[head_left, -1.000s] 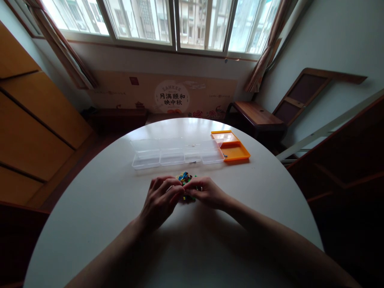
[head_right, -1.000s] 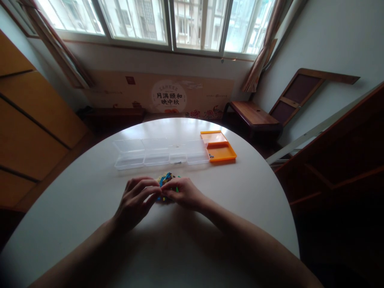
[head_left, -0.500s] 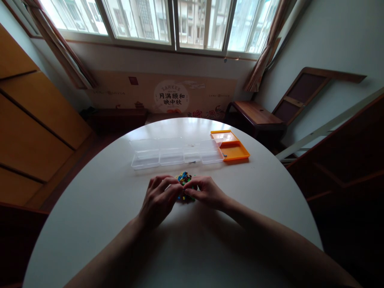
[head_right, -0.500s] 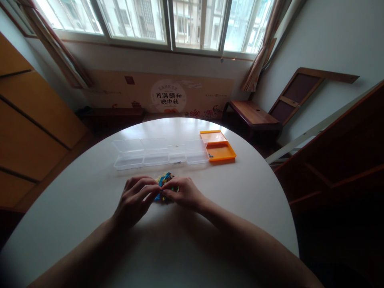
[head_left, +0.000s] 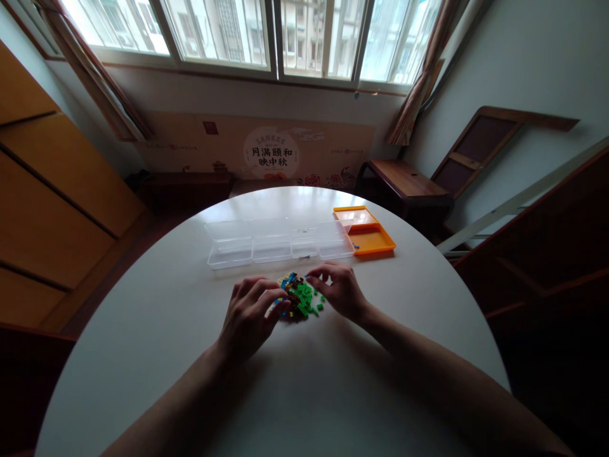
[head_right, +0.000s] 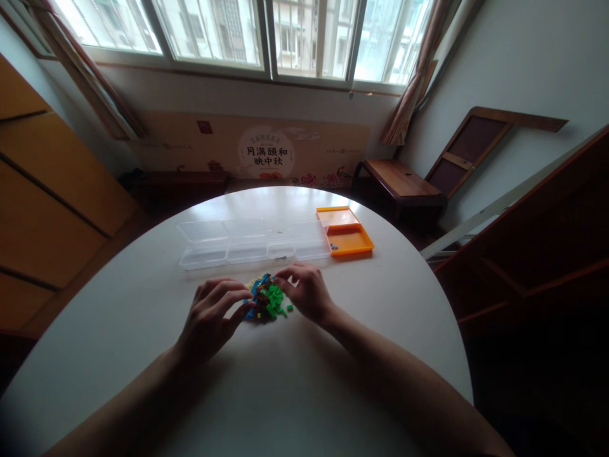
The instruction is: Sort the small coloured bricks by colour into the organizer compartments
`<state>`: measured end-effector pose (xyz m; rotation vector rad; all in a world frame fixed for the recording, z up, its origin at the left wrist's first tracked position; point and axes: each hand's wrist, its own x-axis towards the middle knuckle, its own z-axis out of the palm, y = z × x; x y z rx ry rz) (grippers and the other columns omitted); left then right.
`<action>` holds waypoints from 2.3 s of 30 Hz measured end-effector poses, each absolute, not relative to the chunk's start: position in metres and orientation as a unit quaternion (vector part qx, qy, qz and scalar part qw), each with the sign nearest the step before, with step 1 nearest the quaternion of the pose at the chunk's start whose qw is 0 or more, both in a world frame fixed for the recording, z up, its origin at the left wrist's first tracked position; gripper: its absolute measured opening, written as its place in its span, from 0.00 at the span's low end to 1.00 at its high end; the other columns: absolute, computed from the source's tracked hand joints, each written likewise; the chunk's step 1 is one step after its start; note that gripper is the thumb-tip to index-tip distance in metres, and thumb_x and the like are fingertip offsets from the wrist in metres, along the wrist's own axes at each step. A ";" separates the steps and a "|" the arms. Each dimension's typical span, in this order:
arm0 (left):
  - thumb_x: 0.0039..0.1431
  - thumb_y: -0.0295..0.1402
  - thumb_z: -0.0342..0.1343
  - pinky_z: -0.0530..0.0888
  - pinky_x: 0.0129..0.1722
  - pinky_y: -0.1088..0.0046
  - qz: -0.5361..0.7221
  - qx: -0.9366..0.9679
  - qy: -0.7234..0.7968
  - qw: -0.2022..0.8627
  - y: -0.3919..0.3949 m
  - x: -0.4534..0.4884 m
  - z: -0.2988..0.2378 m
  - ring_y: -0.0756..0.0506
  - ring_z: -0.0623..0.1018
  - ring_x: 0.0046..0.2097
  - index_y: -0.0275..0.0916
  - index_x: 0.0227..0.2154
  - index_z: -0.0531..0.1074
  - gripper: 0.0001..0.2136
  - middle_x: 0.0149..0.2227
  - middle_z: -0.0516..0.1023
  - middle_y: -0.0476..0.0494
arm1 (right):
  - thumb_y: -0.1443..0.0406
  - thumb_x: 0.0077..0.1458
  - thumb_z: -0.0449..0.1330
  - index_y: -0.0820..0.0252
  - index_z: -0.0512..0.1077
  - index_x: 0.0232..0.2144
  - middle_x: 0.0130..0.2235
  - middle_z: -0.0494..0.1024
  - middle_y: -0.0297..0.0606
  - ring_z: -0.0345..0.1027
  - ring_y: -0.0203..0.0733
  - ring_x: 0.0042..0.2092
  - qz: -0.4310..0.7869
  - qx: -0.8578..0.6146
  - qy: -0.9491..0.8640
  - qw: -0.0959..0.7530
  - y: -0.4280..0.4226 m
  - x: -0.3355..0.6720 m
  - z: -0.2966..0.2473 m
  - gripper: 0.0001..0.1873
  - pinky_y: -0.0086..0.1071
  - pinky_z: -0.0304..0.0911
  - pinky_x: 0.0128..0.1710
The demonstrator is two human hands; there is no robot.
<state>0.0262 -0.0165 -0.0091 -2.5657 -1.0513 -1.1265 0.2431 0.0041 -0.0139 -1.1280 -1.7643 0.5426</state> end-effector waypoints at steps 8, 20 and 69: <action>0.59 0.30 0.58 0.67 0.44 0.64 -0.365 -0.849 -0.374 0.075 -0.015 0.024 -0.012 0.43 0.72 0.44 0.40 0.35 0.73 0.02 0.37 0.77 0.45 | 0.58 0.51 0.61 0.64 0.79 0.32 0.30 0.79 0.41 0.66 0.39 0.28 0.076 -0.643 -0.531 0.546 0.053 0.327 -0.023 0.14 0.34 0.64 0.33; 0.56 0.21 0.51 0.67 0.46 0.63 -0.344 -0.841 -0.413 0.059 -0.013 0.019 -0.013 0.42 0.71 0.45 0.39 0.37 0.74 0.11 0.38 0.76 0.44 | 0.57 0.49 0.61 0.64 0.80 0.35 0.35 0.81 0.43 0.72 0.42 0.33 0.153 -0.644 -0.463 0.590 0.069 0.350 -0.043 0.17 0.36 0.68 0.38; 0.59 0.26 0.57 0.67 0.48 0.64 -0.372 -0.862 -0.323 0.122 -0.021 0.031 -0.002 0.43 0.72 0.48 0.43 0.37 0.73 0.06 0.40 0.78 0.46 | 0.59 0.53 0.59 0.64 0.79 0.29 0.25 0.77 0.36 0.69 0.36 0.29 0.504 -0.420 -0.658 0.371 -0.011 0.225 -0.013 0.14 0.27 0.63 0.30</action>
